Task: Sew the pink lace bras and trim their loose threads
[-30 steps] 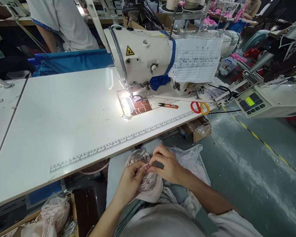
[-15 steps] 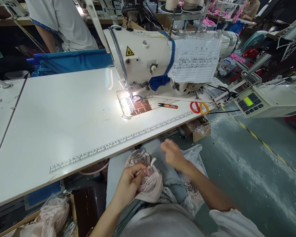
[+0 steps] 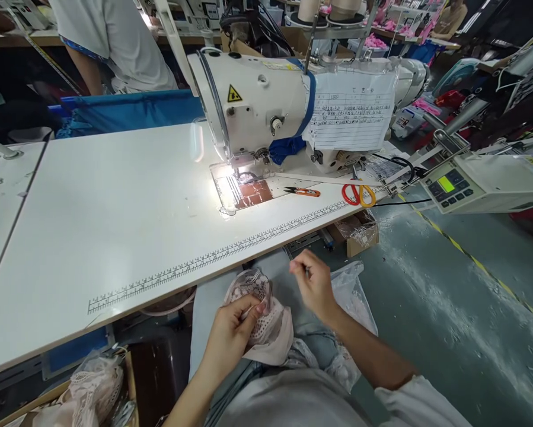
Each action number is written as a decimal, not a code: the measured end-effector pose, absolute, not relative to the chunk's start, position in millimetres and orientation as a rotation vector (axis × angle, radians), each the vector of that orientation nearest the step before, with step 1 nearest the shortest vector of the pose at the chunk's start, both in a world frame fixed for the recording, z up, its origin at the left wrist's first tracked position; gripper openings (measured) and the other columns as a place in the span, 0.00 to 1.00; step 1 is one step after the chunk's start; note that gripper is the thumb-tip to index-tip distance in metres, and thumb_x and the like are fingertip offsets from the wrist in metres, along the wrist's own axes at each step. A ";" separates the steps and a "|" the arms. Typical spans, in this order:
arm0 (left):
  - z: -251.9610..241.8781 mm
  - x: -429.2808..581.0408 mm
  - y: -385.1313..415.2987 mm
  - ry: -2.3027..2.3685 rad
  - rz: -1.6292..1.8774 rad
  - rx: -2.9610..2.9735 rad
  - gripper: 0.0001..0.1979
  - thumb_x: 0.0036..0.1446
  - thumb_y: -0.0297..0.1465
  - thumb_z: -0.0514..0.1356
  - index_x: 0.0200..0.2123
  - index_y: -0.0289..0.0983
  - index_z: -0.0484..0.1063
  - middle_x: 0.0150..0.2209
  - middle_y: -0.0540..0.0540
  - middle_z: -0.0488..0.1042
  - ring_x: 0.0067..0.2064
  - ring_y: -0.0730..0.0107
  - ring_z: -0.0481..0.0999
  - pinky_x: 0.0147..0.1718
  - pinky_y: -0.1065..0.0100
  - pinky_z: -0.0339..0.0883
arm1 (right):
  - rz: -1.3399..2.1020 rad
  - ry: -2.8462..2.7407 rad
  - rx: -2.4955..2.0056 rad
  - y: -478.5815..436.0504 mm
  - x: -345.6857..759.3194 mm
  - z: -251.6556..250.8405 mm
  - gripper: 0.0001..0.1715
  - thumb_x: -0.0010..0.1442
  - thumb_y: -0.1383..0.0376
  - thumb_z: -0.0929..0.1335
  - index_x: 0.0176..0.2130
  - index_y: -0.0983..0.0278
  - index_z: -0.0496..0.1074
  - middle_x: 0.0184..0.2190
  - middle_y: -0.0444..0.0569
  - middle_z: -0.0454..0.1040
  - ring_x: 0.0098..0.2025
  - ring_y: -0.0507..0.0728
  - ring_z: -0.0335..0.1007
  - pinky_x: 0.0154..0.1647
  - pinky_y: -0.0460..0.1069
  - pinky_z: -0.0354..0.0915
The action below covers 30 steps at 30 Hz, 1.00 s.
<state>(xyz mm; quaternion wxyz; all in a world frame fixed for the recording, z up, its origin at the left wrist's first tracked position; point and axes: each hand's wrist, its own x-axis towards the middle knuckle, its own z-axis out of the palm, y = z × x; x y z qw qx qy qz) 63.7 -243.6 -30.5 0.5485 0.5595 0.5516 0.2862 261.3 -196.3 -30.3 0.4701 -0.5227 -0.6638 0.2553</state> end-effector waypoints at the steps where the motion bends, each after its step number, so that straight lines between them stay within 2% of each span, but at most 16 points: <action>1: -32.3 61.9 -244.4 1.305 0.676 1.309 0.20 0.61 0.46 0.53 0.26 0.36 0.70 0.19 0.54 0.56 0.23 0.73 0.53 0.23 0.70 0.48 | 0.632 -1.557 -1.302 -193.0 266.3 -29.7 0.19 0.69 0.60 0.61 0.26 0.62 0.63 0.24 0.43 0.62 0.27 0.52 0.60 0.30 0.47 0.56; 4: -34.3 60.4 -245.0 1.305 0.689 1.283 0.20 0.60 0.46 0.54 0.27 0.36 0.71 0.20 0.53 0.58 0.24 0.72 0.55 0.24 0.70 0.51 | 0.770 -1.551 -1.249 -189.1 274.1 -27.0 0.23 0.71 0.56 0.59 0.26 0.62 0.63 0.24 0.43 0.63 0.27 0.52 0.60 0.30 0.47 0.57; 6: -32.3 62.4 -244.0 1.306 0.701 1.289 0.20 0.60 0.46 0.54 0.27 0.36 0.71 0.20 0.53 0.58 0.24 0.71 0.56 0.24 0.70 0.51 | 0.931 -1.704 -1.200 -192.4 269.9 -26.3 0.24 0.71 0.52 0.58 0.29 0.63 0.67 0.29 0.45 0.67 0.29 0.51 0.62 0.31 0.47 0.58; 8: -29.4 64.4 -243.1 1.294 0.705 1.295 0.19 0.59 0.45 0.55 0.28 0.36 0.72 0.20 0.52 0.59 0.24 0.72 0.56 0.24 0.71 0.52 | 1.082 -1.842 -1.174 -197.1 261.8 -27.6 0.24 0.69 0.50 0.60 0.31 0.63 0.69 0.32 0.46 0.68 0.29 0.51 0.62 0.30 0.47 0.58; 10: -27.7 64.8 -243.0 1.284 0.708 1.299 0.19 0.60 0.45 0.55 0.28 0.36 0.72 0.21 0.52 0.60 0.24 0.72 0.56 0.24 0.71 0.52 | 1.128 -1.860 -1.169 -200.0 254.9 -30.2 0.24 0.68 0.50 0.62 0.29 0.63 0.68 0.29 0.44 0.66 0.27 0.51 0.61 0.29 0.47 0.57; 12: -27.7 63.7 -243.6 1.282 0.708 1.305 0.19 0.60 0.45 0.56 0.27 0.36 0.72 0.20 0.52 0.59 0.24 0.72 0.56 0.23 0.71 0.51 | 1.043 -1.798 -1.178 -200.4 252.0 -32.2 0.24 0.69 0.53 0.63 0.26 0.63 0.65 0.25 0.43 0.63 0.27 0.51 0.61 0.29 0.47 0.57; 15: -28.0 62.0 -244.1 1.261 0.709 1.307 0.19 0.60 0.44 0.56 0.25 0.36 0.71 0.20 0.53 0.58 0.24 0.73 0.56 0.24 0.71 0.52 | 0.847 -1.735 -1.195 -199.6 253.0 -31.8 0.21 0.69 0.57 0.63 0.25 0.62 0.64 0.26 0.43 0.62 0.28 0.52 0.61 0.30 0.47 0.57; 20: -24.1 60.8 -240.1 1.237 0.745 1.399 0.18 0.62 0.41 0.56 0.27 0.36 0.76 0.21 0.50 0.66 0.23 0.72 0.63 0.22 0.71 0.57 | 0.746 -1.730 -1.117 -202.8 255.8 -27.3 0.21 0.70 0.56 0.62 0.27 0.61 0.64 0.26 0.43 0.60 0.27 0.52 0.59 0.28 0.47 0.56; 23: -25.5 56.5 -238.8 1.327 0.919 1.690 0.12 0.62 0.34 0.59 0.31 0.38 0.79 0.24 0.49 0.71 0.25 0.71 0.70 0.23 0.73 0.62 | 0.735 -1.781 -1.029 -205.1 260.0 -26.3 0.21 0.69 0.55 0.63 0.28 0.62 0.65 0.26 0.43 0.60 0.25 0.51 0.58 0.26 0.46 0.56; 25: -30.2 52.9 -240.5 1.462 1.145 1.967 0.07 0.62 0.29 0.60 0.34 0.39 0.79 0.27 0.49 0.72 0.26 0.73 0.71 0.23 0.74 0.62 | 0.707 -1.846 -1.007 -206.4 264.0 -26.6 0.19 0.69 0.57 0.63 0.28 0.62 0.65 0.24 0.41 0.60 0.23 0.50 0.56 0.25 0.46 0.54; 27: -37.1 50.3 -244.0 1.545 1.337 2.218 0.06 0.62 0.24 0.60 0.36 0.39 0.77 0.28 0.50 0.72 0.26 0.75 0.72 0.24 0.75 0.63 | 0.648 -1.923 -1.031 -208.1 267.1 -27.0 0.13 0.69 0.58 0.64 0.33 0.61 0.67 0.22 0.39 0.60 0.21 0.49 0.54 0.23 0.46 0.53; 28: -40.9 49.5 -245.9 1.535 1.396 2.322 0.06 0.61 0.22 0.60 0.37 0.38 0.75 0.28 0.50 0.72 0.27 0.74 0.72 0.25 0.75 0.63 | 0.601 -1.959 -1.054 -209.3 267.7 -26.9 0.10 0.69 0.58 0.64 0.38 0.61 0.68 0.22 0.40 0.60 0.21 0.50 0.55 0.22 0.45 0.54; 30: -48.3 49.1 -249.1 1.429 1.442 2.467 0.07 0.60 0.20 0.59 0.36 0.37 0.72 0.28 0.49 0.72 0.28 0.73 0.72 0.27 0.74 0.64 | 0.489 -2.049 -1.076 -212.4 267.0 -25.1 0.14 0.70 0.61 0.62 0.53 0.63 0.66 0.27 0.43 0.63 0.24 0.52 0.59 0.24 0.46 0.58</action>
